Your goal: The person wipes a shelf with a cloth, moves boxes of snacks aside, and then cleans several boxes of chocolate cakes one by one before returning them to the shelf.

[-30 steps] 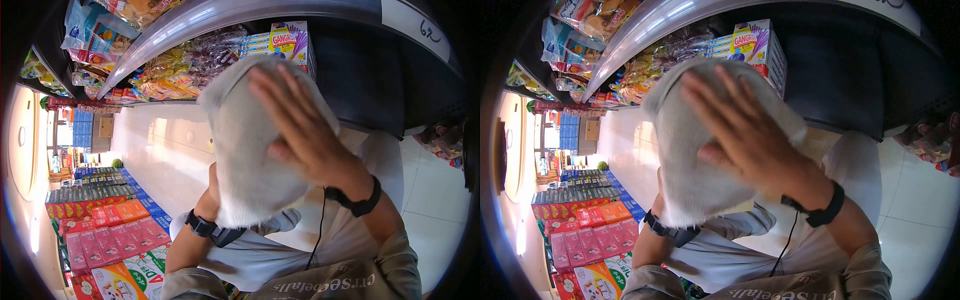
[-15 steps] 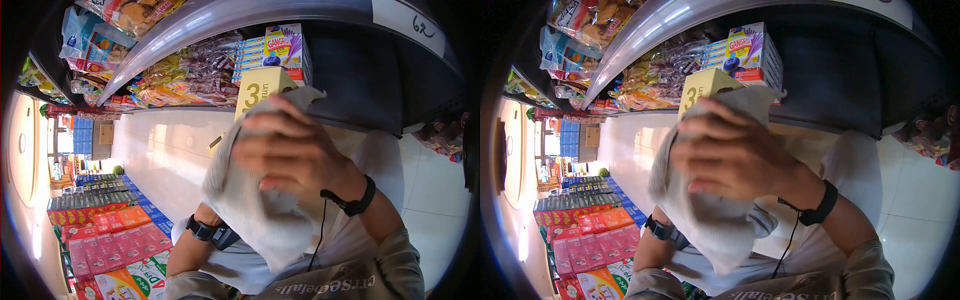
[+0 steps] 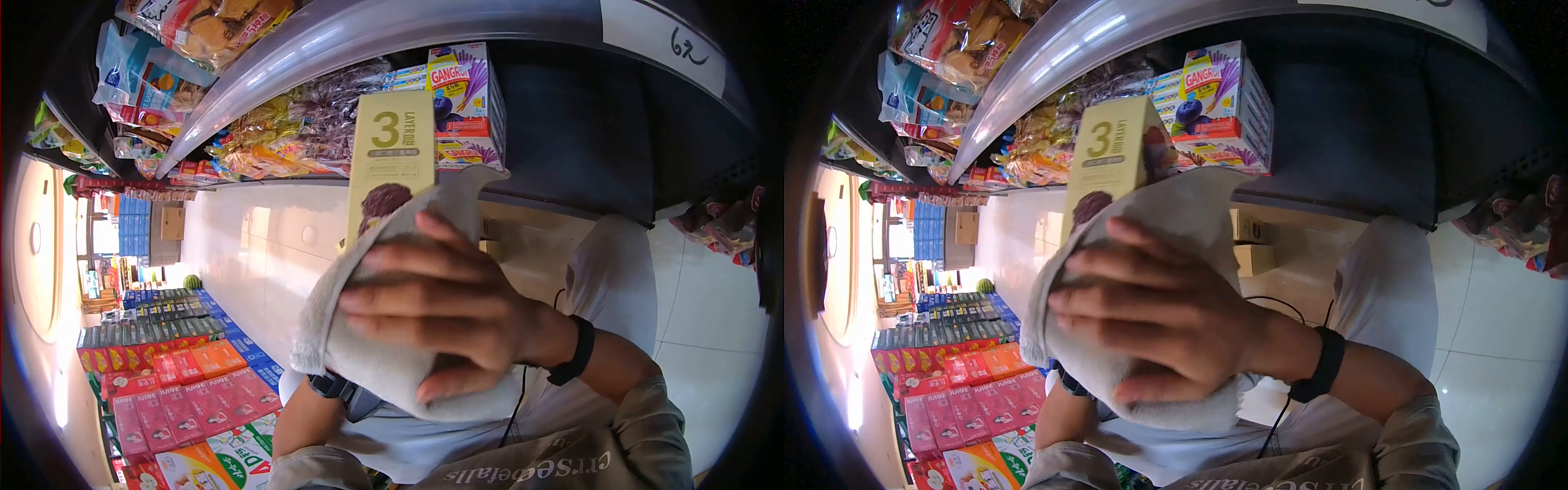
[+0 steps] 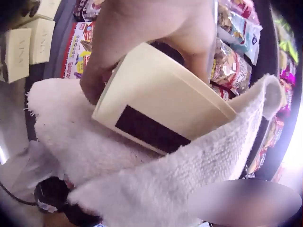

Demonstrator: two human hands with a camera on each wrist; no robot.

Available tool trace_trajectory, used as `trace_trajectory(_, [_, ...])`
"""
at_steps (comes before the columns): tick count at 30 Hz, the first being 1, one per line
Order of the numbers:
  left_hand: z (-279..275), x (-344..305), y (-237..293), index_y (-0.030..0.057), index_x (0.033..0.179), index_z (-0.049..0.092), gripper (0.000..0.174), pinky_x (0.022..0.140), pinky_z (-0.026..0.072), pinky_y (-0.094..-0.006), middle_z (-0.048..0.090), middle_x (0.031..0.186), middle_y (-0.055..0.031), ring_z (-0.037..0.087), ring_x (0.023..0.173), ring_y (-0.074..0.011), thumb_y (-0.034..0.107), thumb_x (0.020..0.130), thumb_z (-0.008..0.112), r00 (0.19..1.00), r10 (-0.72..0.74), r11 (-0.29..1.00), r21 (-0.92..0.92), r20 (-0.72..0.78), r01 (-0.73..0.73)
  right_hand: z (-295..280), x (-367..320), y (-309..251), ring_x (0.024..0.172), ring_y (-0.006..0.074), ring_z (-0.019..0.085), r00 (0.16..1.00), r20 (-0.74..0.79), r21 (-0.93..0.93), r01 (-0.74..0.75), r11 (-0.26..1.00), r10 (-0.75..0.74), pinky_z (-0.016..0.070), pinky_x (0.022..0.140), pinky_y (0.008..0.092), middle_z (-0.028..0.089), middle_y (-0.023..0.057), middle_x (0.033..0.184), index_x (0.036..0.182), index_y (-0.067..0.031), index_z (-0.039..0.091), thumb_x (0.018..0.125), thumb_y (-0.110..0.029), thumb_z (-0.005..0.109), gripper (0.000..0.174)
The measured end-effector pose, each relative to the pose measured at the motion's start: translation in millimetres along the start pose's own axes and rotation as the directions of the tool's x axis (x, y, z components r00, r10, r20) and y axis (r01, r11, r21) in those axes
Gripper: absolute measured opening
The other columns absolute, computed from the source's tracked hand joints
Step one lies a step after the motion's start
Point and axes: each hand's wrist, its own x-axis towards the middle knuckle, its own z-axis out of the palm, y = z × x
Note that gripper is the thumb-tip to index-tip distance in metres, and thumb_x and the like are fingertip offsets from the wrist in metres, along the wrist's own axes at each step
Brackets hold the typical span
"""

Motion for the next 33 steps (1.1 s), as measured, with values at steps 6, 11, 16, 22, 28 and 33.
trace_trajectory(6, [-7.1,1.8,-5.8,0.0069,0.144,0.025,0.062,0.099,0.0437,-0.0362,0.047,0.133,-0.0105,0.051,0.118,-0.0226,0.027,0.092,0.053,0.997,-0.061,0.998,0.028,0.041,0.059,-37.0,4.6,31.2,0.122,0.0291,0.050,0.997,0.030,-0.302,0.083,0.950,-0.077,0.0236,0.111,0.0460,0.061,0.0083,0.122,0.115,-0.0091,0.065,0.096,-0.054,0.034,0.058])
trace_trajectory(11, [2.3,13.0,-17.7,0.0070,0.145,0.023,0.064,0.099,0.0435,-0.0359,0.046,0.133,-0.0101,0.051,0.118,-0.0221,0.024,0.092,0.054,1.000,-0.025,0.959,0.283,-0.010,0.027,-57.6,-8.4,57.7,0.129,0.0343,0.042,0.982,-0.064,-0.368,-0.188,0.911,0.177,0.0267,0.110,0.0454,0.051,0.0147,0.134,0.131,-0.0046,0.052,0.093,-0.039,0.048,0.051])
trace_trajectory(16, [22.6,18.8,-6.0,0.0057,0.147,0.019,0.069,0.106,0.0364,-0.0377,0.037,0.143,-0.0150,0.044,0.127,-0.0265,0.021,0.086,0.048,0.964,0.214,0.856,0.505,-0.155,-0.109,-22.4,-15.4,52.9,0.143,0.0302,0.011,0.908,-0.059,0.100,-0.407,0.908,0.414,0.0088,0.114,0.0385,0.011,0.0192,0.154,0.147,0.0041,0.011,0.095,-0.039,0.037,0.072])
trace_trajectory(22, [3.4,14.5,-6.6,0.0064,0.145,0.025,0.064,0.105,0.0363,-0.0402,0.038,0.143,-0.0134,0.042,0.128,-0.0261,0.049,0.097,0.031,0.978,0.203,0.961,-0.198,0.042,-0.191,0.4,-11.1,34.1,0.144,0.0300,0.008,0.918,-0.053,0.485,-0.321,0.813,0.393,0.0067,0.115,0.0358,0.008,0.0208,0.154,0.147,0.0032,0.006,0.096,-0.025,0.039,0.067])
trace_trajectory(28, [-0.2,15.6,3.0,0.0067,0.145,0.024,0.065,0.105,0.0361,-0.0402,0.038,0.143,-0.0132,0.042,0.128,-0.0260,0.050,0.097,0.030,0.963,0.259,0.924,-0.311,0.074,-0.224,8.2,-13.4,27.5,0.142,0.0353,0.012,0.911,-0.048,0.324,-0.374,0.869,0.410,0.0124,0.114,0.0397,0.009,0.0256,0.152,0.146,0.0051,0.005,0.094,-0.023,0.041,0.069])
trace_trajectory(33, [-6.1,15.9,11.6,0.0070,0.146,0.024,0.066,0.105,0.0360,-0.0403,0.037,0.143,-0.0130,0.042,0.128,-0.0258,0.051,0.097,0.030,0.959,0.277,0.916,-0.319,0.061,-0.245,4.3,-1.6,7.1,0.140,0.0405,0.015,0.933,-0.018,-0.019,-0.359,0.933,0.358,0.0144,0.114,0.0458,0.012,0.0270,0.151,0.144,0.0083,0.012,0.088,-0.022,0.046,0.072])
